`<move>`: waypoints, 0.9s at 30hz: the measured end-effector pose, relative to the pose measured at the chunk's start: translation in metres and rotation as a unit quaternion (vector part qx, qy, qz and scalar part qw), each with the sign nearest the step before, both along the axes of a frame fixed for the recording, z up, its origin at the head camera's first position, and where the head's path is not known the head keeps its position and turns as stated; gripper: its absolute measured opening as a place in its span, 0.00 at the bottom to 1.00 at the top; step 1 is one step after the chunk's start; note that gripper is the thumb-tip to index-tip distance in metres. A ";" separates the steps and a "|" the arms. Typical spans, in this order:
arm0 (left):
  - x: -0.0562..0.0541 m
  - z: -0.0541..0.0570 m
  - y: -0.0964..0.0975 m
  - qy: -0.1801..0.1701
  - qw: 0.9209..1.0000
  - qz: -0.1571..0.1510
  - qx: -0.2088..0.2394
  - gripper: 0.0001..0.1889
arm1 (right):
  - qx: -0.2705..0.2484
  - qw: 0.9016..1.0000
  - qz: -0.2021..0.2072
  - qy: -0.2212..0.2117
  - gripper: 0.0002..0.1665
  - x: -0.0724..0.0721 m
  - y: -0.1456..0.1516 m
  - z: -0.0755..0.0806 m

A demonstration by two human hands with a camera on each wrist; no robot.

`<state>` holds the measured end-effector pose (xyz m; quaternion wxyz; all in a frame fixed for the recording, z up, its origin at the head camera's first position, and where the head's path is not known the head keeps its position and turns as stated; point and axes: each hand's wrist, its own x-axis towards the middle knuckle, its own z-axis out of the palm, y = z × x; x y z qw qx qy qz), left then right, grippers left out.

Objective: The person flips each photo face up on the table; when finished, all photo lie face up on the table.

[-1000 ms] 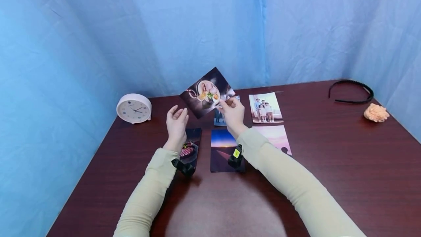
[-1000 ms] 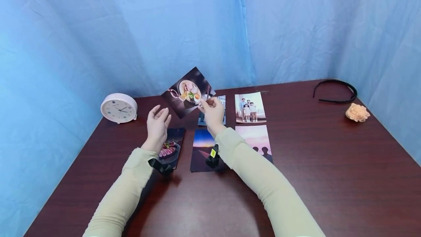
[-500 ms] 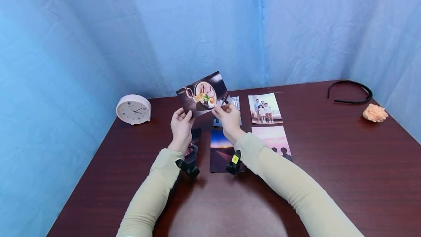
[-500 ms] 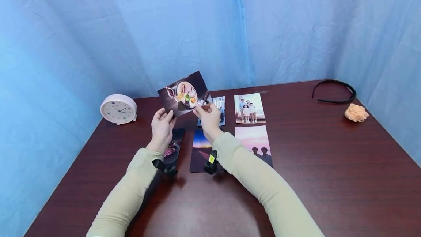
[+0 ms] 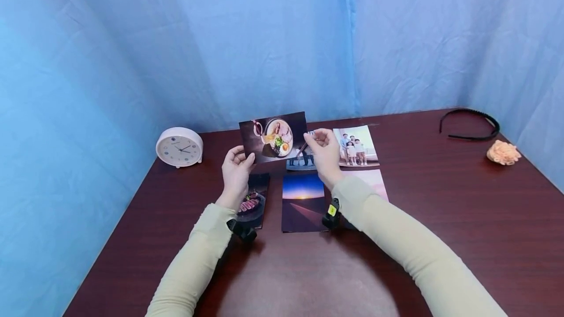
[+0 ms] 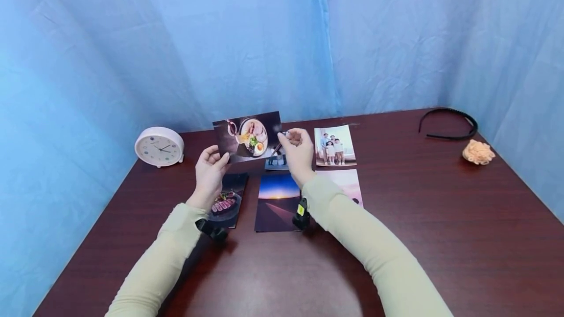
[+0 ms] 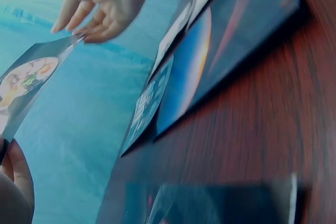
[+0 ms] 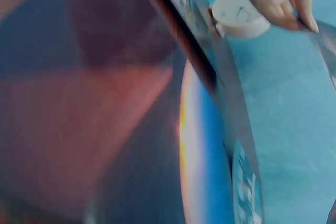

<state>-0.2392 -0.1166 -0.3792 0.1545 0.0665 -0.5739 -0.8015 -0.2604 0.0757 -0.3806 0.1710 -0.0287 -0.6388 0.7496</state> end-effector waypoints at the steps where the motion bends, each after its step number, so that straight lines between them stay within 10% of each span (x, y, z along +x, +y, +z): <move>1: 0.001 0.000 -0.002 0.003 1.000 -0.005 -0.018 0.14 | 0.026 1.000 -0.002 0.007 0.16 -0.001 0.005 0.001; 6: 0.005 0.005 -0.015 0.032 0.983 -0.022 -0.177 0.16 | 0.159 0.985 0.020 0.062 0.22 -0.004 0.025 0.005; 15: 0.016 0.024 -0.032 0.117 0.909 -0.063 -0.395 0.18 | 0.383 0.906 0.068 0.165 0.26 -0.002 0.044 0.016; 21: 0.015 0.033 -0.037 0.140 0.859 -0.093 -0.483 0.19 | 0.424 0.879 0.144 0.163 0.20 0.001 0.045 0.023; 27: 0.014 0.042 -0.038 0.147 0.838 -0.127 -0.510 0.22 | 0.433 0.865 0.218 0.126 0.12 0.005 0.042 0.021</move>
